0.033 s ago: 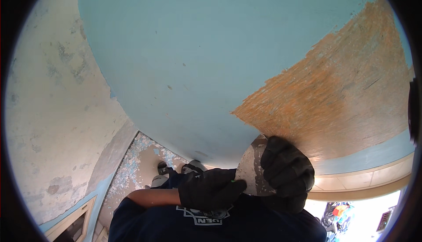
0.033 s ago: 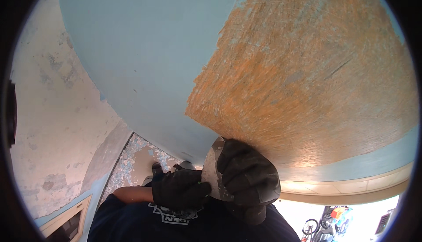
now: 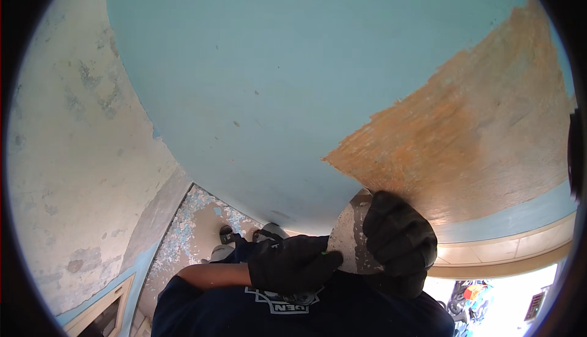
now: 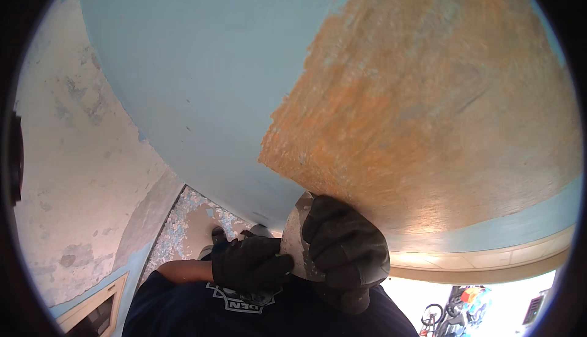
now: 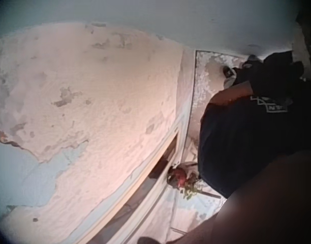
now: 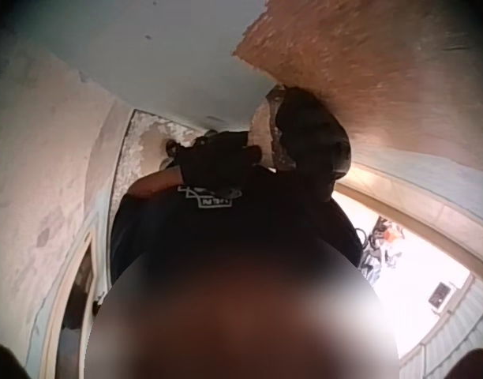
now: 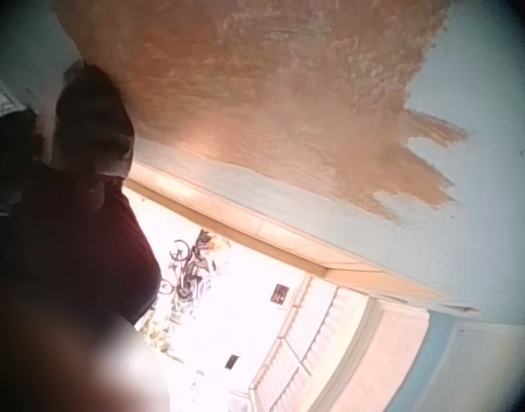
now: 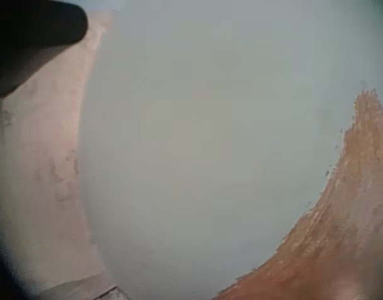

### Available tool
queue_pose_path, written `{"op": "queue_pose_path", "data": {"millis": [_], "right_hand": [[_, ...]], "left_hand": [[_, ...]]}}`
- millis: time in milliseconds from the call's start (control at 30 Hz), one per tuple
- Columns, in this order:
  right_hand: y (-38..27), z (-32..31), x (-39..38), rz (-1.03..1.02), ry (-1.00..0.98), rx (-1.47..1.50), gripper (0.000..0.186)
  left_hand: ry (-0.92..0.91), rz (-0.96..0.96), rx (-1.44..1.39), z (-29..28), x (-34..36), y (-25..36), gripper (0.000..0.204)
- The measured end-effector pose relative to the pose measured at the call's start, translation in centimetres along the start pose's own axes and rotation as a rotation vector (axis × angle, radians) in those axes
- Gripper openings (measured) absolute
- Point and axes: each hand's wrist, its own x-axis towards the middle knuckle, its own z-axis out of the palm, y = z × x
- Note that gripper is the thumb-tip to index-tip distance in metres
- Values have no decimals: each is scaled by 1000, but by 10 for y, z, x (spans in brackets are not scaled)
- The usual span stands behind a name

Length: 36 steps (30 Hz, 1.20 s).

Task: The person scrapes old paint or wallpaper from a wall with a putty knife.

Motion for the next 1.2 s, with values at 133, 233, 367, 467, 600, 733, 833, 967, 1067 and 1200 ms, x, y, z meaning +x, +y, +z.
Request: {"op": "queue_pose_path", "data": {"millis": [133, 233, 367, 467, 600, 733, 833, 967, 1067, 1200], "right_hand": [[2, 5, 1, 62, -36, -10, 21], [-9, 9, 10, 83, -8, -68, 21], [-12, 16, 10, 134, 90, -74, 23], [-2, 12, 8, 116, 12, -17, 23], [-9, 10, 8, 117, 27, -50, 23], [-2, 6, 3, 66, -33, -6, 20], [-2, 5, 6, 35, -16, -4, 18], [-2, 11, 7, 85, 45, 33, 20], [-2, 12, 5, 112, 115, 49, 24], [-7, 15, 5, 106, 120, 18, 28]], "left_hand": [[40, -90, 157, -6, -13, 9, 30], [-78, -87, 60, -13, -2, 5, 34], [99, 147, 177, -14, 7, 8, 29], [31, -46, -20, -15, 4, 14, 38], [-264, -848, -694, -24, 19, 27, 37], [18, -257, -56, -12, 0, 11, 26], [52, 86, 293, -7, -12, 3, 34], [142, 171, 345, -4, -10, -3, 47], [93, 97, 267, -10, 1, 9, 49], [174, 138, 397, 2, -4, 10, 49]]}}
